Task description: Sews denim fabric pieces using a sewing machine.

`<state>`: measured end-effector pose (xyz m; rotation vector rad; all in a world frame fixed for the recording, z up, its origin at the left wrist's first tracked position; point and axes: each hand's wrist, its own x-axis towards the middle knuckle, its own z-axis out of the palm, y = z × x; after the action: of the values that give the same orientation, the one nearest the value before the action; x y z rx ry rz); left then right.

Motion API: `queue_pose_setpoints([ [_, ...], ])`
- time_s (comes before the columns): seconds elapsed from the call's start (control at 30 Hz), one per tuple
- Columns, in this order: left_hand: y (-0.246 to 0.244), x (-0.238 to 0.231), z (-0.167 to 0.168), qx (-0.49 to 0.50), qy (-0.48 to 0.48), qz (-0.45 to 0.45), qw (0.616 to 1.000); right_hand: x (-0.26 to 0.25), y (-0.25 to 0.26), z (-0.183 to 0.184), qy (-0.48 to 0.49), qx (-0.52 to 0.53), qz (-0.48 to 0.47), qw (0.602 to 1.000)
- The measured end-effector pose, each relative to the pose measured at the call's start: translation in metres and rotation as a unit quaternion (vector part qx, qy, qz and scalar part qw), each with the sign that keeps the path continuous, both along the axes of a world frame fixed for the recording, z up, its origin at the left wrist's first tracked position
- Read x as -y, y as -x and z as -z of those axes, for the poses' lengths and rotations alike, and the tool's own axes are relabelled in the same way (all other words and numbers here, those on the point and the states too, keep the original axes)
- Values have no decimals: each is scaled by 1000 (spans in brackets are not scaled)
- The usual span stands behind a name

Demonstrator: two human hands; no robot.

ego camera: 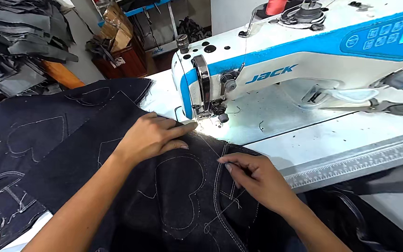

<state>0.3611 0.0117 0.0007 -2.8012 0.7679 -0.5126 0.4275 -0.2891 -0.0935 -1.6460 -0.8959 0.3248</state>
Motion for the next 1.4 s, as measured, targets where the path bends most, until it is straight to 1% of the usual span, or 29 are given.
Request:
queue_pose_setpoints([
  [0.07,-4,2,-1,-12,-8,-2,1000,0,0,-2,7,-2,12,1000],
  [0.2,-11,6,1,-24,-7,-6,1000,2,1,0,0,25,35,999],
  [0.37,-16,11,4,-26,1,-30,999,5,-3,-2,-26,41,18,999],
  [0.5,-18,18,13,-30,3,-41,999,9,-7,-2,-72,15,-7,997],
  [0.57,-17,18,17,-37,3,-48,998,9,-8,-6,-52,-2,-11,999],
  [0.63,-17,16,23,-35,-7,-55,998,6,-6,-13,-9,-26,3,1000],
  [0.7,-18,16,31,-36,-10,-80,996,4,-5,-19,22,-55,12,998],
  [0.87,-26,16,45,-10,-5,-121,993,-1,0,-22,41,-58,36,997],
  [0.97,-25,12,46,7,-19,-143,990,-3,2,-23,45,-48,45,997],
  [1.07,-17,8,41,25,-30,-141,989,-2,2,-20,31,-24,27,999],
  [1.2,-10,12,40,28,-41,-114,992,6,-4,-14,-8,11,-32,999],
  [1.3,-18,20,44,10,-26,-118,993,10,-8,-11,-64,-12,-47,997],
  [1.4,-24,22,48,11,-15,-129,991,9,-5,-14,-81,-68,-9,994],
])
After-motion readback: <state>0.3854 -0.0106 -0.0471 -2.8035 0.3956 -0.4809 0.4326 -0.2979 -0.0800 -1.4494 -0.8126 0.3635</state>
